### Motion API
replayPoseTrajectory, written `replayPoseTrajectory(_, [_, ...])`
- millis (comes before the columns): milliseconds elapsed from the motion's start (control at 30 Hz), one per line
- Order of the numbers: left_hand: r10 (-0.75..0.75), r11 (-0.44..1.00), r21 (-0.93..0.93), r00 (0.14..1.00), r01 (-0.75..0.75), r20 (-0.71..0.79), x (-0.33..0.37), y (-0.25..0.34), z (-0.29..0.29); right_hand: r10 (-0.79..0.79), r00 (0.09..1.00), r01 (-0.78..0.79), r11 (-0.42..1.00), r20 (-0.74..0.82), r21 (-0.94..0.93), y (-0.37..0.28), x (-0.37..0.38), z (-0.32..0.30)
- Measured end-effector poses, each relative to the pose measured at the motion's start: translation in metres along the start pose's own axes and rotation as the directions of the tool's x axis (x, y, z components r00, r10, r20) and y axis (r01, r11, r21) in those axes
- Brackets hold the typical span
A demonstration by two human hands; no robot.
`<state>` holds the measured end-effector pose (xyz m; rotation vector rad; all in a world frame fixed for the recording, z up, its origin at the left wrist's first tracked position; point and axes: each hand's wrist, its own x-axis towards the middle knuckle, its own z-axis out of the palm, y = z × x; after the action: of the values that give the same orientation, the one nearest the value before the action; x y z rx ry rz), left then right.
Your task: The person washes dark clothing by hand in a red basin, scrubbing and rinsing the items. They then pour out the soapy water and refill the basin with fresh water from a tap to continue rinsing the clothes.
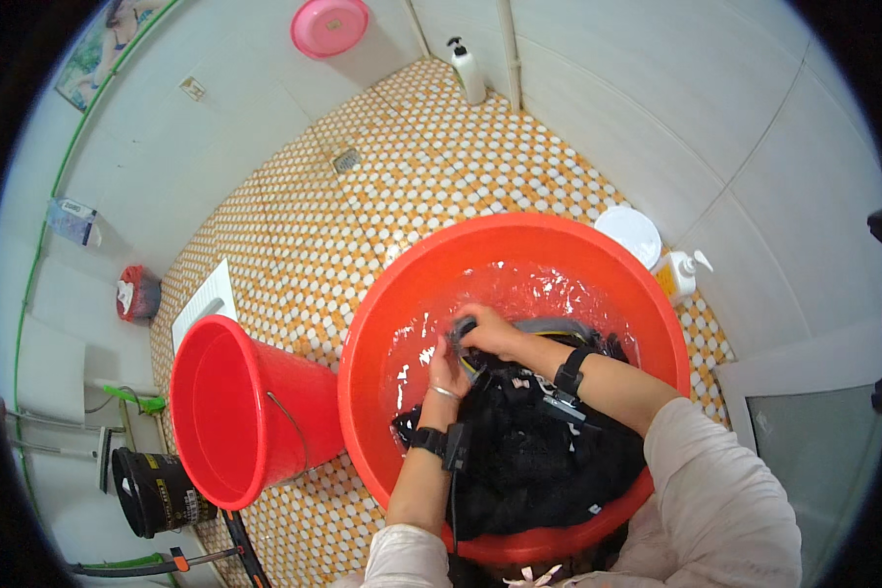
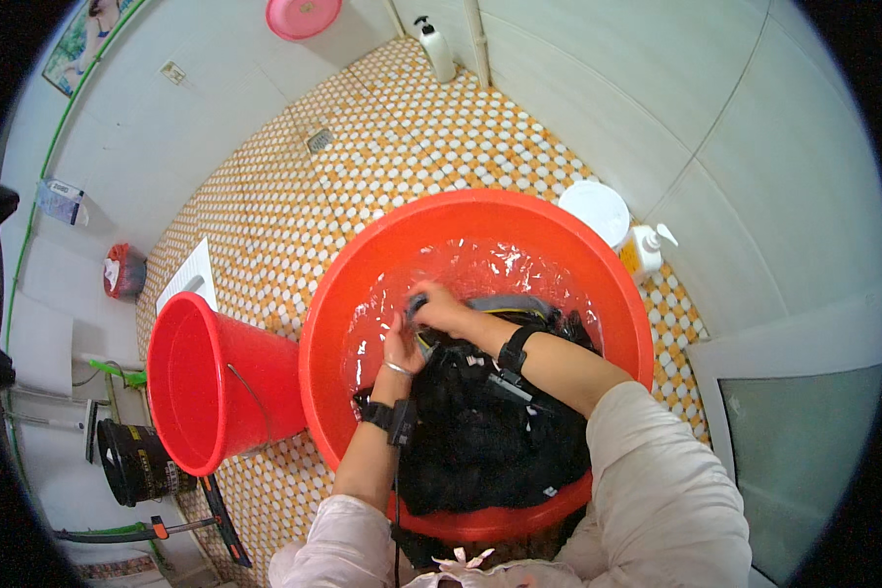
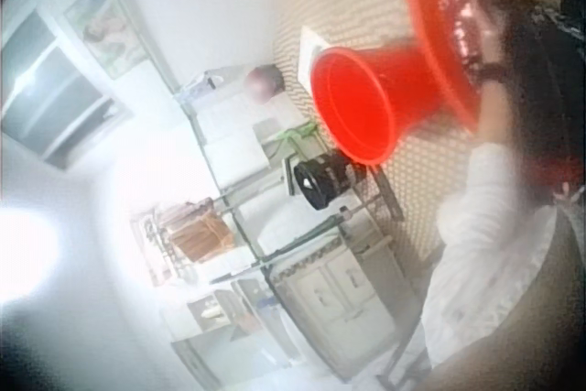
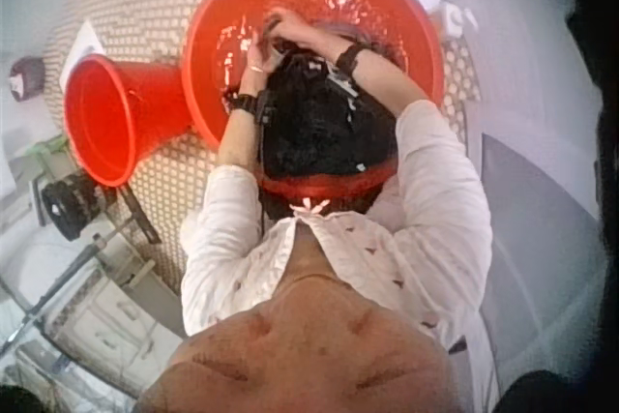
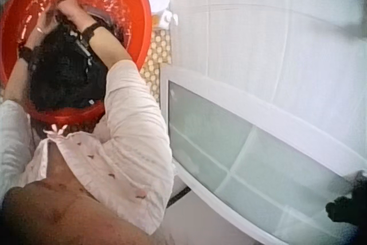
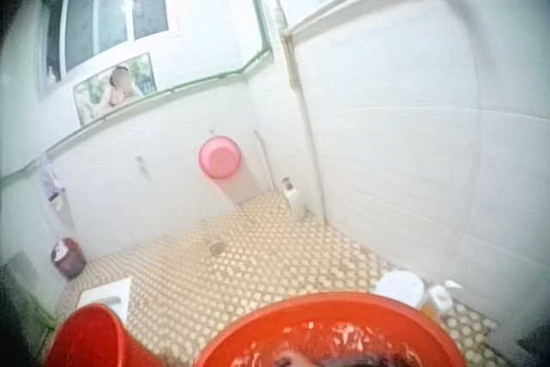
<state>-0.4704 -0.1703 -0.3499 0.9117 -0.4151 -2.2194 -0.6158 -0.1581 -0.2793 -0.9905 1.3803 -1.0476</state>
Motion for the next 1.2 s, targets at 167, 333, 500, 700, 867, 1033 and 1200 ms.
replayPoseTrajectory(167, [0.023,0.973,-0.229,0.987,0.014,0.158,-0.010,-0.003,-0.011,-0.351,0.907,0.411,0.859,0.231,-0.307,-0.044,-0.055,0.050])
replayPoseTrajectory(333, [-0.069,0.996,-0.057,0.996,0.066,-0.056,-0.046,0.010,0.050,-0.428,0.856,0.497,0.526,0.290,-0.690,-0.049,-0.039,0.041])
replayPoseTrajectory(500, [-0.282,0.959,0.004,0.953,0.284,-0.108,-0.040,0.024,0.076,-0.182,0.979,0.177,0.507,0.096,-0.843,-0.007,0.024,-0.032])
replayPoseTrajectory(700, [-0.106,0.991,0.061,0.975,0.120,-0.196,-0.037,0.037,0.012,0.086,0.810,-0.467,0.695,-0.580,-0.547,0.012,0.023,-0.091])
replayPoseTrajectory(867, [0.047,0.993,-0.103,0.998,-0.051,-0.038,-0.016,0.021,0.012,-0.112,0.993,0.092,0.927,-0.034,-0.365,0.009,0.022,-0.001])
replayPoseTrajectory(1033, [0.118,0.993,-0.020,0.993,-0.118,0.028,-0.038,0.021,0.024,-0.423,0.896,0.440,0.805,0.137,-0.398,-0.038,-0.030,0.070])
replayPoseTrajectory(1200, [-0.037,0.999,0.007,0.999,0.037,0.012,-0.054,0.019,0.066,-0.487,0.815,0.551,0.480,0.315,-0.683,-0.055,-0.030,0.043])
